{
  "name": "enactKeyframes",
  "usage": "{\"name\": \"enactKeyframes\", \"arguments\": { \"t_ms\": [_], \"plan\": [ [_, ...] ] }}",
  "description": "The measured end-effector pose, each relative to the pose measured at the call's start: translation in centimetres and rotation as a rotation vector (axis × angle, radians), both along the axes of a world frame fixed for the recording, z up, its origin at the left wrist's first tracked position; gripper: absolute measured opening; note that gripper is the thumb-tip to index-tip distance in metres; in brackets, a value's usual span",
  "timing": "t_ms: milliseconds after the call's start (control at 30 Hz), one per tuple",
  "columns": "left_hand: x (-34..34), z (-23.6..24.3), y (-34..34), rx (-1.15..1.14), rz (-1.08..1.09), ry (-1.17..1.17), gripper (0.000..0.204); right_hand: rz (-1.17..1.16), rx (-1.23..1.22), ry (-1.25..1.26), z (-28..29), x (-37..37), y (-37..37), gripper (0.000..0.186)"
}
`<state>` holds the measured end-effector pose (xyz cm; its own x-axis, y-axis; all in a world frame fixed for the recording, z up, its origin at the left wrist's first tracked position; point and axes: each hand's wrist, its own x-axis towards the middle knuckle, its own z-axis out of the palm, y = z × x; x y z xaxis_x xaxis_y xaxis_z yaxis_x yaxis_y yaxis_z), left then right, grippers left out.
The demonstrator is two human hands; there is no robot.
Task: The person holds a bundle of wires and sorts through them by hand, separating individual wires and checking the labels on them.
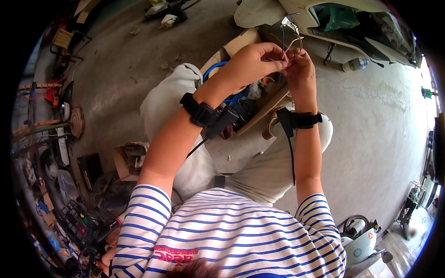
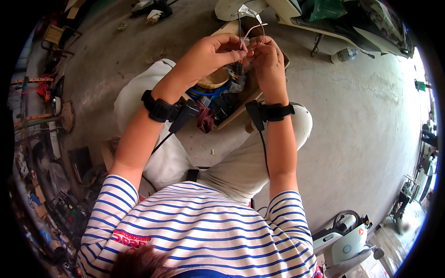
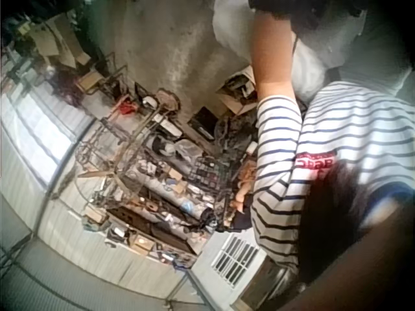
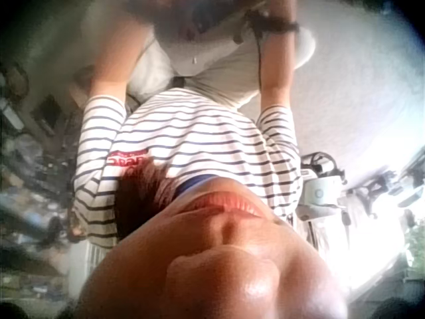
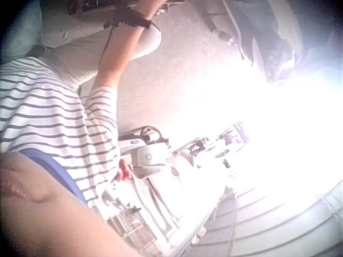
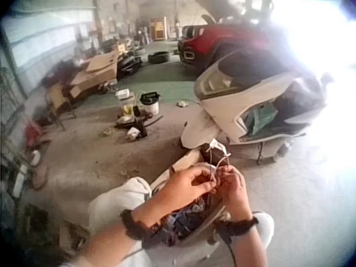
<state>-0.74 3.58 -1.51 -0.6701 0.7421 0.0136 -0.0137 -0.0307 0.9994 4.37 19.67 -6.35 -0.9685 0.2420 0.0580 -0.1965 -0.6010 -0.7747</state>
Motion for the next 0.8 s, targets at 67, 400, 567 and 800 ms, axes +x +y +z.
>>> {"name": "enactKeyframes", "arguments": {
  "t_ms": [67, 400, 567, 800],
  "plan": [
    [0.0, -0.1, 0.3, 0.063, -0.043, -0.066, 0.012, -0.018, -0.063, -0.030, 0.6, 0.1, -0.3, 0.011],
    [-0.6, -1.2, 0.9, 0.389, 0.215, -0.761, 0.017, 0.212, -0.307, 0.126, -0.5, -0.6, 0.3, 0.011],
    [0.0, -0.4, 1.0, 0.386, 0.270, -0.810, 0.014, 0.214, -0.459, 0.130, -0.8, -1.0, 0.0, 0.011],
    [-0.5, -1.3, 1.0, 0.441, 0.229, -0.793, 0.021, 0.302, -0.508, 0.109, -0.5, -0.2, 0.1, 0.018]
  ]
}}
